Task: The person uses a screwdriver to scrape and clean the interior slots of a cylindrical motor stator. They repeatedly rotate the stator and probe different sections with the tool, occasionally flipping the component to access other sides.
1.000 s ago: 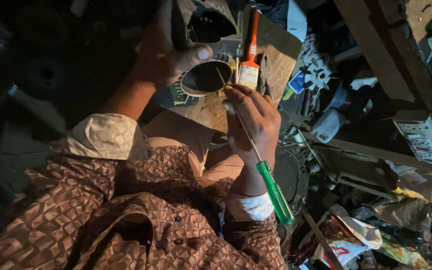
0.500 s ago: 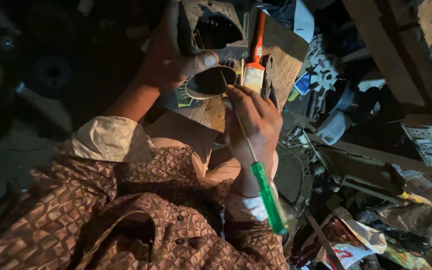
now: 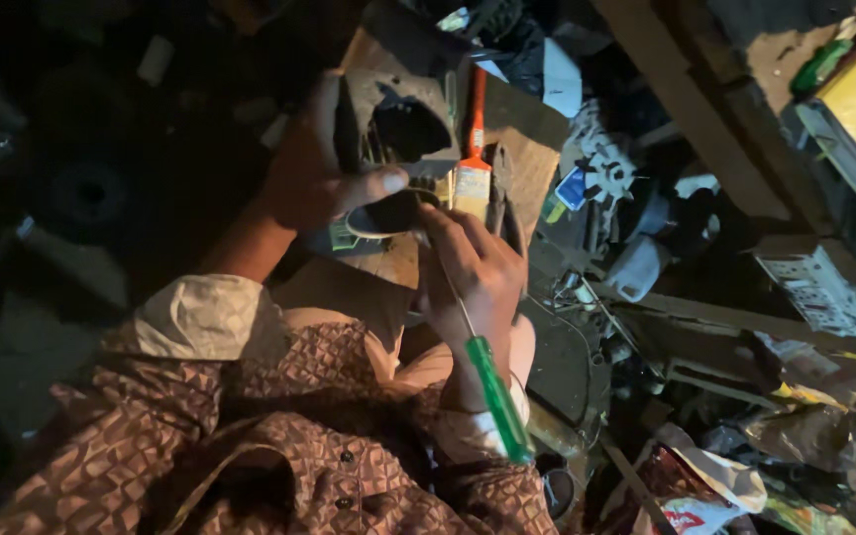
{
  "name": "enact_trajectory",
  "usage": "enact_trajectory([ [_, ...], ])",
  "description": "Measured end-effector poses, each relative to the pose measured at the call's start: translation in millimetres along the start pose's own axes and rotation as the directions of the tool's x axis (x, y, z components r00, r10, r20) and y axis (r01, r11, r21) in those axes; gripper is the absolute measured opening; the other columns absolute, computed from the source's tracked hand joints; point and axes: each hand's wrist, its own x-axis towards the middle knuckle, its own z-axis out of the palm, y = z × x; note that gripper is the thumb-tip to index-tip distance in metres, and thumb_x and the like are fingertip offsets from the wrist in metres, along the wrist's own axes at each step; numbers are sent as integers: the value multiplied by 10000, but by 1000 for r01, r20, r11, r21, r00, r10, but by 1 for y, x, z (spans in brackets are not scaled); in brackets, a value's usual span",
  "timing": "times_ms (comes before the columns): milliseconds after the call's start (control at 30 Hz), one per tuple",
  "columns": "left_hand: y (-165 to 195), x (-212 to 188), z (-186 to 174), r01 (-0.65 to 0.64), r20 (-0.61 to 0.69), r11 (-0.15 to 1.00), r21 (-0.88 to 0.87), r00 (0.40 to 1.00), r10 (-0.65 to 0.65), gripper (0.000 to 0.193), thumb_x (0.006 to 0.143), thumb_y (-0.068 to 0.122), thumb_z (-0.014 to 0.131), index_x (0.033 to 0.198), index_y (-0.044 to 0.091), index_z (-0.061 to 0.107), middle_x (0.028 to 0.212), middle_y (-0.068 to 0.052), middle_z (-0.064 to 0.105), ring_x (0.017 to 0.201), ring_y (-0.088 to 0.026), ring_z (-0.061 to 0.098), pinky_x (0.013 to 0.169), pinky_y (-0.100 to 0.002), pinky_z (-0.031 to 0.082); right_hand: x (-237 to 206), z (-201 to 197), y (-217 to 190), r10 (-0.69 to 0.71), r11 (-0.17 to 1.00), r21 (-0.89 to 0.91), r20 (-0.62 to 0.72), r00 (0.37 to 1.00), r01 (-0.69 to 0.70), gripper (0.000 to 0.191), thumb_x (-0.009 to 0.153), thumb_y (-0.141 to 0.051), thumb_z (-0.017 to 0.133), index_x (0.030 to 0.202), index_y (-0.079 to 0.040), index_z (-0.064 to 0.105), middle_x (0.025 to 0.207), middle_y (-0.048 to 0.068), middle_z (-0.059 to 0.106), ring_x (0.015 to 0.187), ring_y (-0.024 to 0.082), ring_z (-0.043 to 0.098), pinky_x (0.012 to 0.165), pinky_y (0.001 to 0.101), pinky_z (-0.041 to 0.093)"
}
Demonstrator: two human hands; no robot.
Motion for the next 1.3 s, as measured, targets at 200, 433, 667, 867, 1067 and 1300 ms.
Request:
enact_trajectory([
  [200,10,2,0,40,-1,999,-2,999,-40,792,809,348,841,1403,-1,450,1257,-118,681,1189,-224,670,1064,-376,530,1,-4,1,0,1000,20,-31,1000,1,183,913,-12,727,1088,-65,727,972,103,730,844,308,724,749,388,549],
  [433,6,3,1,-46,10,998,49,999,46,816,778,312,864,1418,0,466,1280,-145,670,1213,-250,662,1077,-391,519,-6,6,6,33,996,83,-55,998,-28,198,899,8,735,1093,-27,718,1017,141,743,886,297,761,747,351,587],
  [667,6,0,2,24,12,1000,10,1000,-25,866,767,333,862,1444,-3,439,1296,-137,672,1221,-242,661,1078,-384,520,-18,9,8,27,992,125,-69,997,-19,343,805,78,691,1139,3,707,1063,176,728,956,330,758,819,370,599],
  [867,5,-1,5,48,24,999,-6,999,-48,882,757,341,857,1450,-4,434,1320,-151,647,1245,-249,636,1099,-394,502,-18,10,11,70,993,93,-22,997,-68,299,823,61,733,1114,-6,720,1058,164,743,925,327,748,789,367,586],
  [1067,7,-1,6,23,1,999,26,1000,-23,867,745,358,858,1423,3,452,1293,-142,655,1214,-246,655,1081,-384,519,-16,19,15,86,987,143,-86,993,-73,304,855,70,721,1148,-13,717,1071,150,742,939,313,762,805,347,595],
  [1300,6,1,2,51,6,996,73,999,-51,870,720,394,860,1391,-1,472,1250,-137,673,1172,-240,675,1038,-383,533,-28,19,18,67,990,127,-80,994,-57,249,881,19,725,1127,-17,725,1064,145,742,916,300,756,801,353,588],
])
